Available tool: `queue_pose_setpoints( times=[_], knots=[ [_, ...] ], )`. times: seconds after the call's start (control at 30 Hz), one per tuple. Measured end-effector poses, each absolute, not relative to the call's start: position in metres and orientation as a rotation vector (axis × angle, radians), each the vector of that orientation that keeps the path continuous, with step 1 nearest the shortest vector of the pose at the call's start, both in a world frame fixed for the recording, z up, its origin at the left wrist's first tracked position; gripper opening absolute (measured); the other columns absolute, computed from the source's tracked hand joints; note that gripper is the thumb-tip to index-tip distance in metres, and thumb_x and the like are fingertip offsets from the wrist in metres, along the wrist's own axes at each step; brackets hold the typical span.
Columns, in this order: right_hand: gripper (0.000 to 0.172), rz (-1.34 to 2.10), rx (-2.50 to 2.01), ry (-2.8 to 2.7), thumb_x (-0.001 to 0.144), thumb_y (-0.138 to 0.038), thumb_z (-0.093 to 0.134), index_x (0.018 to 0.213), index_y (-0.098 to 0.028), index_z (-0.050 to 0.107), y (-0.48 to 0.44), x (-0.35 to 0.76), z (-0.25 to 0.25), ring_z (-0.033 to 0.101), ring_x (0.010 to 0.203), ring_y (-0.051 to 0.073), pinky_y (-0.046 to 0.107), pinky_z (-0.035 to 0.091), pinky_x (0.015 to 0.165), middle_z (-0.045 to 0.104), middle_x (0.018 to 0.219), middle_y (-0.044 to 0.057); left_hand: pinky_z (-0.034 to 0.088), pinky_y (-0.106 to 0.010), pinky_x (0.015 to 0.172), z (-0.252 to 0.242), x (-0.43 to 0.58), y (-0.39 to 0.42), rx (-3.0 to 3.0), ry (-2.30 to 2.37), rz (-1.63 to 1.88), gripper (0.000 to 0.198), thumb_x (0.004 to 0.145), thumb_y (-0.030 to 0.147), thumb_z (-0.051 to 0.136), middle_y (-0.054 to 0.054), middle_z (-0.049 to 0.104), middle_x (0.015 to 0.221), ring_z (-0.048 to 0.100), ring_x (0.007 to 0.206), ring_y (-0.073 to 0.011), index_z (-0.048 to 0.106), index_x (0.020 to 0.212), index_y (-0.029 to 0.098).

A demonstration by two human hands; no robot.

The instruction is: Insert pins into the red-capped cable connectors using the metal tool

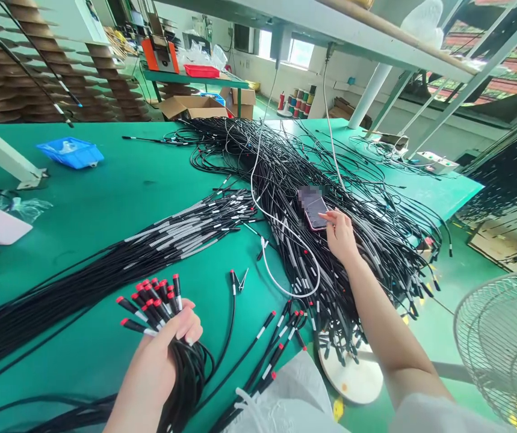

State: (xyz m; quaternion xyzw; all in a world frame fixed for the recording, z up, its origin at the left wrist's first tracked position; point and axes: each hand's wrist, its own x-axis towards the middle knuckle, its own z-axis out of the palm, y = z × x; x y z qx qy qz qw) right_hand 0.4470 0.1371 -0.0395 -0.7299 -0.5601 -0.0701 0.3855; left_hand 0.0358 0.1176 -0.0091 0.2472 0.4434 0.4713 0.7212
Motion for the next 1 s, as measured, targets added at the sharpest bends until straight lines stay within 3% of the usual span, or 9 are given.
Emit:
queue_pose_setpoints(
  times=[0.4,0.53,0.7,0.87,1.0],
  knots=[
    [0.021,-0.047,-1.893,-1.458,0.082,-0.015,0.044,0.095,-0.025,0.057,0.131,0.439,-0.034,0.047,0.141,0.031,0.059,0.033,0.114,0.078,0.104,0.007,0.025,-0.02,0.041,-0.041,0.028,0.137,0.499,0.946,0.944,0.016,0.071,0.027,0.082,0.008,0.029,0.043,0.032,0.04,-0.0073,0.068,0.072,0.02],
    [0.023,-0.049,-1.889,-1.38,0.085,-0.017,0.04,0.101,-0.025,0.055,0.129,0.443,-0.032,0.054,0.135,0.028,0.053,0.04,0.11,0.078,0.107,0.007,0.024,-0.02,0.041,-0.041,0.028,0.138,0.501,0.915,0.941,0.016,0.07,0.029,0.084,0.007,0.028,0.041,0.034,0.039,-0.0077,0.07,0.072,0.02],
    [0.026,-0.067,-1.908,-1.295,0.087,-0.021,0.038,0.108,-0.022,0.054,0.13,0.451,-0.027,0.063,0.113,0.03,0.05,0.048,0.098,0.077,0.107,0.01,0.026,-0.021,0.042,-0.037,0.03,0.135,0.509,0.919,0.957,0.017,0.066,0.023,0.085,0.007,0.032,0.042,0.035,0.04,-0.0075,0.07,0.072,0.019],
    [0.028,-0.047,-1.891,-1.38,0.082,-0.018,0.044,0.107,-0.022,0.054,0.15,0.456,-0.023,0.058,0.121,0.031,0.054,0.041,0.107,0.076,0.114,0.011,0.029,-0.022,0.046,-0.023,0.034,0.125,0.534,1.004,1.022,0.023,0.066,0.027,0.085,0.007,0.035,0.049,0.036,0.046,-0.0077,0.067,0.078,0.018],
    [0.026,-0.062,-1.887,-1.38,0.081,-0.018,0.045,0.105,-0.022,0.054,0.158,0.453,-0.015,0.057,0.122,0.032,0.055,0.042,0.105,0.075,0.113,0.013,0.032,-0.021,0.048,-0.01,0.037,0.12,0.542,1.011,1.036,0.029,0.064,0.028,0.088,0.007,0.038,0.054,0.039,0.05,-0.0066,0.067,0.079,0.016]
  ],
)
